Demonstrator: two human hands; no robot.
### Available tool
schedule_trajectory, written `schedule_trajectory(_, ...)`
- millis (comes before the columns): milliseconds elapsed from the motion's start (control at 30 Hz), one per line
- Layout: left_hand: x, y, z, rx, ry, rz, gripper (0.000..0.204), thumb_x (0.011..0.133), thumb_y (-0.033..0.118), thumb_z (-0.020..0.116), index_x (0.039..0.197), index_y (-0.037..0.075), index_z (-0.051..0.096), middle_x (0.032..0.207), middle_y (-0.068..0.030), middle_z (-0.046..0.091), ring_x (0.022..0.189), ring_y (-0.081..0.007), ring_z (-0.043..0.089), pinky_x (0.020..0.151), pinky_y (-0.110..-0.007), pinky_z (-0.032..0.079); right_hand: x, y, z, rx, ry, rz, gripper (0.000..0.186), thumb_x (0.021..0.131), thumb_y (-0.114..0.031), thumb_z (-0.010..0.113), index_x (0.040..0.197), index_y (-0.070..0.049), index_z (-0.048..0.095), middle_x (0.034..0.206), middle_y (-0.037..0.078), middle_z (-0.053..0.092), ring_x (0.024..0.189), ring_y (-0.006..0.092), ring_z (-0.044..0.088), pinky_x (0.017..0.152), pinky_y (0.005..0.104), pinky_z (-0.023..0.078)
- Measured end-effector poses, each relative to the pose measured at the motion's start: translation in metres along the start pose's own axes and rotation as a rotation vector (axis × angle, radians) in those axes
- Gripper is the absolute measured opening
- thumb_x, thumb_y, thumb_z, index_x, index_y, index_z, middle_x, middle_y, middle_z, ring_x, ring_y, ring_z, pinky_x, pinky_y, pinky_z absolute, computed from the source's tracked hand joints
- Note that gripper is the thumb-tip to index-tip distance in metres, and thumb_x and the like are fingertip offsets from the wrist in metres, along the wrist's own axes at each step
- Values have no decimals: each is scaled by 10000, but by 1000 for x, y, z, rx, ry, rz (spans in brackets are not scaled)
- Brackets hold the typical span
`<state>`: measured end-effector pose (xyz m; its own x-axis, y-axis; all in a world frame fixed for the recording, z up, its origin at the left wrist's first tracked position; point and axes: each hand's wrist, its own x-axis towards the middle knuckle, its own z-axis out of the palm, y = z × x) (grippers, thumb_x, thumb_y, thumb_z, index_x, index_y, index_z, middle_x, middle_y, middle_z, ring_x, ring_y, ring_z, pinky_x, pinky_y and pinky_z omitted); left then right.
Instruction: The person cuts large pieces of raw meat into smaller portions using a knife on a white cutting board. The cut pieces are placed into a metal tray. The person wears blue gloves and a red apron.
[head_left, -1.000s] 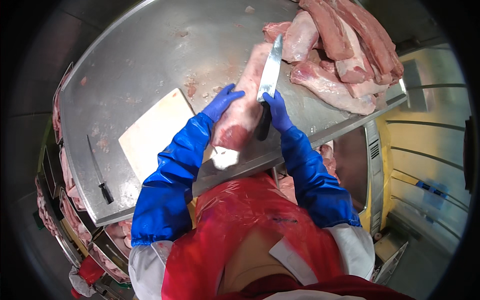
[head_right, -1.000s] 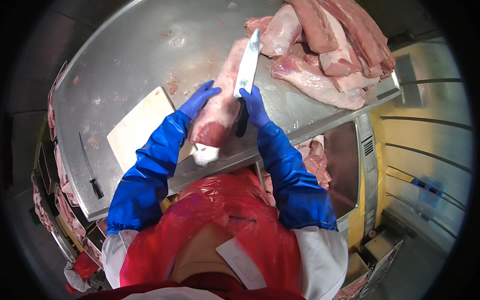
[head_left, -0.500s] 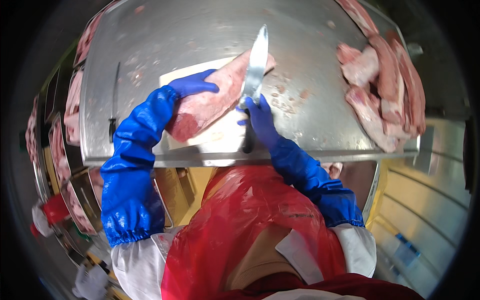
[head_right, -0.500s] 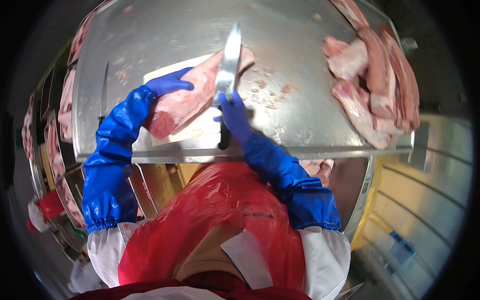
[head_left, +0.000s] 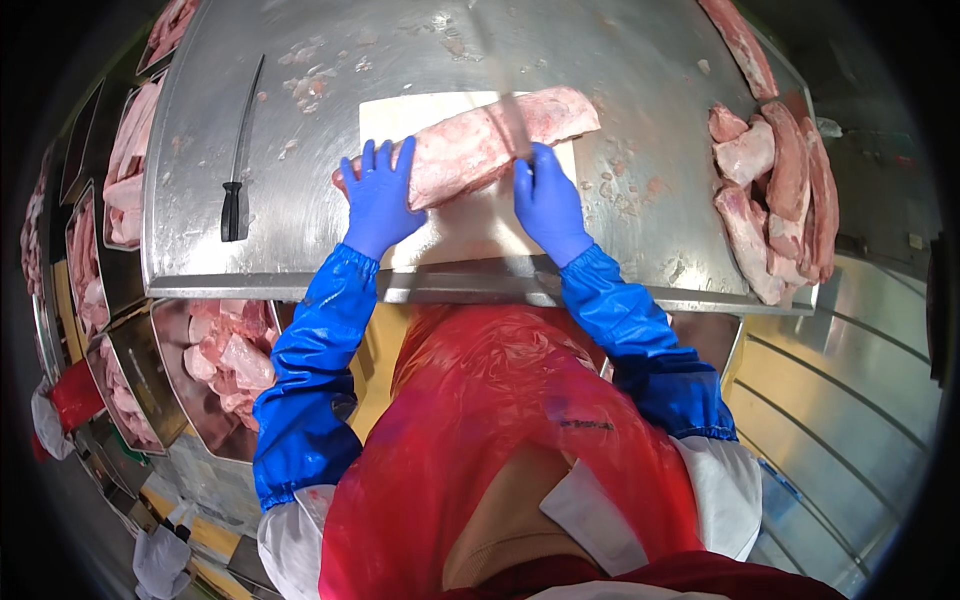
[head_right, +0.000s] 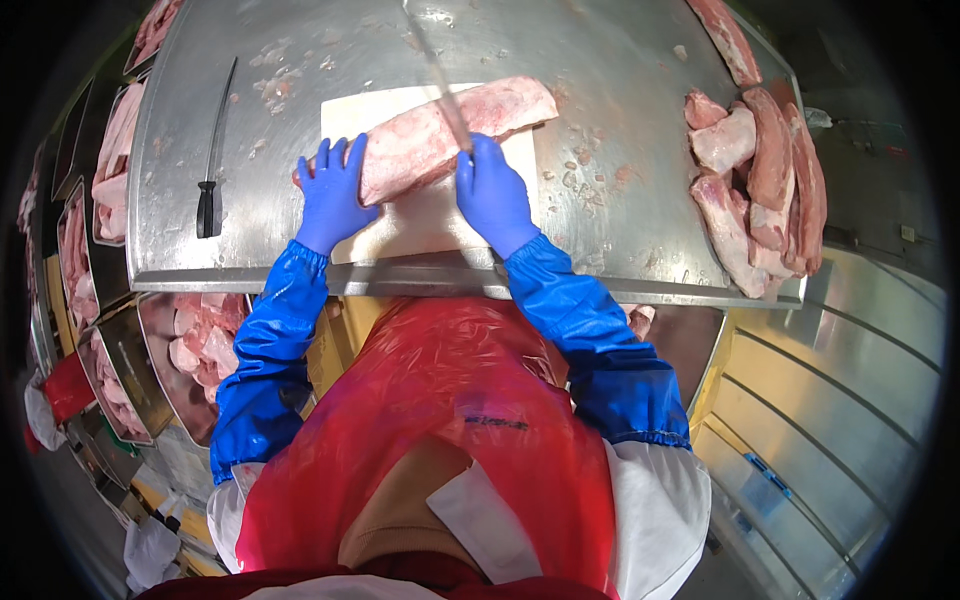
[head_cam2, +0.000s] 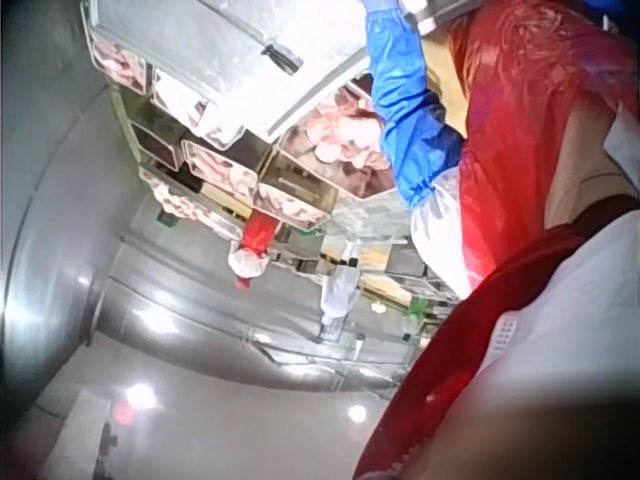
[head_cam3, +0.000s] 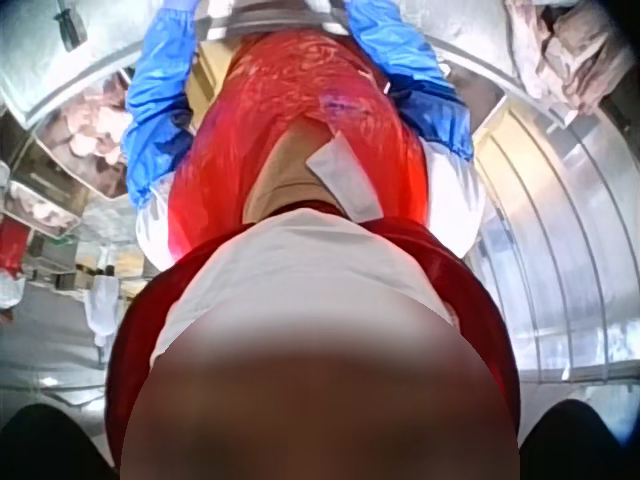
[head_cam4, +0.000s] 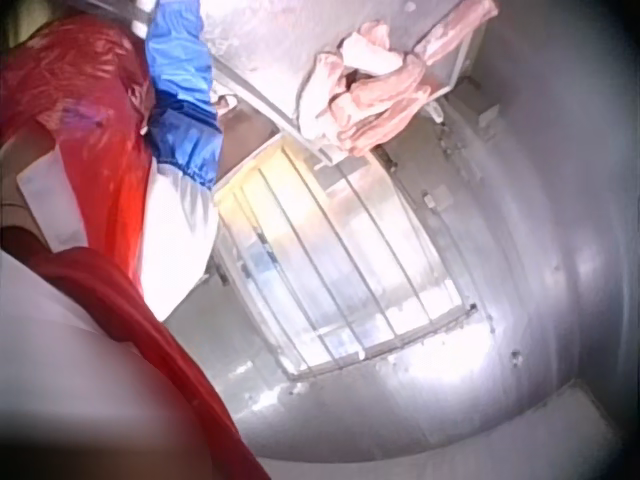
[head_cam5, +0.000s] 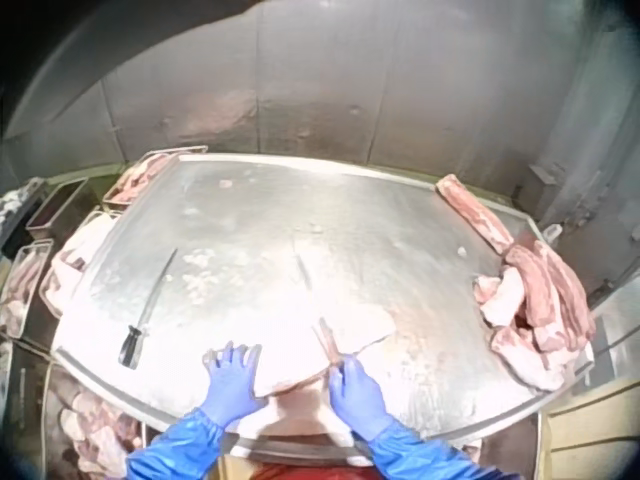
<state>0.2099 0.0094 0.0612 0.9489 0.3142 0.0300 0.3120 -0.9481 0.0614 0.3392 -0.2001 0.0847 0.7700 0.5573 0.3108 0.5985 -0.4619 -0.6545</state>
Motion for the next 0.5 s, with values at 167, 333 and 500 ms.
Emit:
schedule_trajectory(167,36,34,-6,-85,-39,33,1157,514,462,868,1468,104,321,1390,-185,435,1289,-398,409,1030,-649,306,-9,11,-2,-301,-360,132,199,924,-197,498,1047,-44,464,784,221,614,700,405,625,626,512,493)
schedule_trajectory(333,42,39,-16,-67,-125,25,1127,487,425,877,1421,66,357,1243,-174,516,1058,-368,556,864,-527,440,-46,-6,-68,-255,-583,308,182,913,-172,516,1016,-49,431,771,234,612,698,435,610,597,546,458)
schedule_trajectory(500,44,48,-14,-9,-165,88,1089,516,423,846,1414,47,356,1178,-171,543,996,-360,576,814,-517,454,-54,27,-43,75,-561,543,322,982,-321,446,1108,-44,550,886,189,656,820,372,637,723,468,495)
